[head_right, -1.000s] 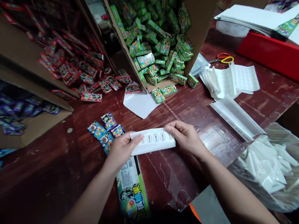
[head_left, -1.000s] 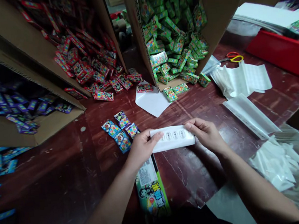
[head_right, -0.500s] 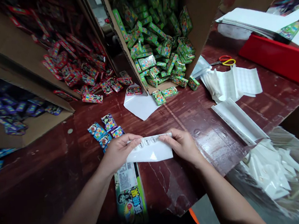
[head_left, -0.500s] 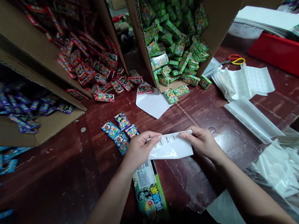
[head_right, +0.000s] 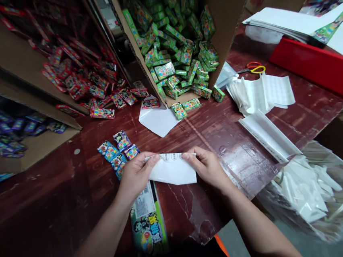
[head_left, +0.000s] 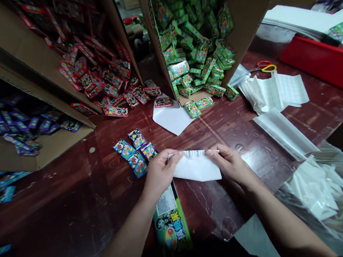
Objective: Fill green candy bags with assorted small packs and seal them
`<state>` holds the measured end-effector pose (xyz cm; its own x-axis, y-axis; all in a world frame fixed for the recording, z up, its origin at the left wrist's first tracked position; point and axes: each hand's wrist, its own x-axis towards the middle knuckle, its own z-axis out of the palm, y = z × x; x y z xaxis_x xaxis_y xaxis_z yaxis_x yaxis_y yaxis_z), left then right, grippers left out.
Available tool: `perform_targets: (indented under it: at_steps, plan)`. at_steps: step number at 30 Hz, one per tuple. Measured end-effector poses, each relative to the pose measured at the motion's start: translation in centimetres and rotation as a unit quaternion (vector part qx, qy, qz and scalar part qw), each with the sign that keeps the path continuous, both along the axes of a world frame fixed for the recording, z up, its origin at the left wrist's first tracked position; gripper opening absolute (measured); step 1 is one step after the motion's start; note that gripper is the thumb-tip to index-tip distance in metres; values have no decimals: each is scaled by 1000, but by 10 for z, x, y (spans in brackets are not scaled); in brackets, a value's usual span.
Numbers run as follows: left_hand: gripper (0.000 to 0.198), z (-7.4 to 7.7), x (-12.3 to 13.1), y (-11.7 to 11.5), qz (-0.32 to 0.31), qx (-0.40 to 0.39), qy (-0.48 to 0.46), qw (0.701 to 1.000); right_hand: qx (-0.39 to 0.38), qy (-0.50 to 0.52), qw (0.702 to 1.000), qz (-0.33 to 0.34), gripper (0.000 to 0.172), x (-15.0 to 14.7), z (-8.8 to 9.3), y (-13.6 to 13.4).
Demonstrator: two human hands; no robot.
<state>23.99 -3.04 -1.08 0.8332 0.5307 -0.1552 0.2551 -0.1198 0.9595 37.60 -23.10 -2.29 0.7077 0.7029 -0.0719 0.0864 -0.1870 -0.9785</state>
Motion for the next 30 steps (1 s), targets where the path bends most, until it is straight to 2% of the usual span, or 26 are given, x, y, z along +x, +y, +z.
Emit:
perform_targets:
  at_steps: [5, 8, 10, 13, 14, 17, 18, 22, 24, 26, 28, 30]
  plan:
    - [30, 1, -1, 7, -16, 36, 3, 999, -33, -44, 996, 65, 34, 25, 17, -3]
    - [29, 0, -1, 8, -23, 44, 8, 999, -31, -95, 986, 131, 25, 41, 28, -2]
    - [29, -2, -2, 8, -24, 47, 9, 999, -9, -119, 985, 127, 21, 46, 31, 0]
    - [27, -3, -3, 10, -31, 50, 14, 998, 11, -128, 989, 75, 18, 47, 27, 3]
    - [27, -4, -3, 10, -38, 49, 17, 998, 7, -116, 991, 72, 23, 46, 25, 5]
    - [28, -8, -1, 12, -57, 45, 20, 997, -1, -51, 993, 105, 59, 40, 19, 11]
    - [28, -10, 1, 12, -61, 44, 20, 997, 5, -28, 993, 115, 66, 38, 18, 12]
    - [27, -16, 7, 8, -72, 58, 27, 995, 49, 17, 995, 85, 69, 31, 21, 11]
    - [28, -12, 2, 6, -72, 91, 31, 993, 76, 19, 996, 36, 66, 30, 25, 5]
    - [37, -3, -13, 6, -55, 168, 17, 984, 94, 22, 995, -15, 63, 32, 28, -1]
    - [46, 6, -39, 8, -22, 274, 6, 962, 89, 28, 995, -44, 63, 32, 28, -5]
    - [37, 11, -68, 11, 0, 356, 34, 934, 72, 35, 996, -36, 63, 29, 28, -3]
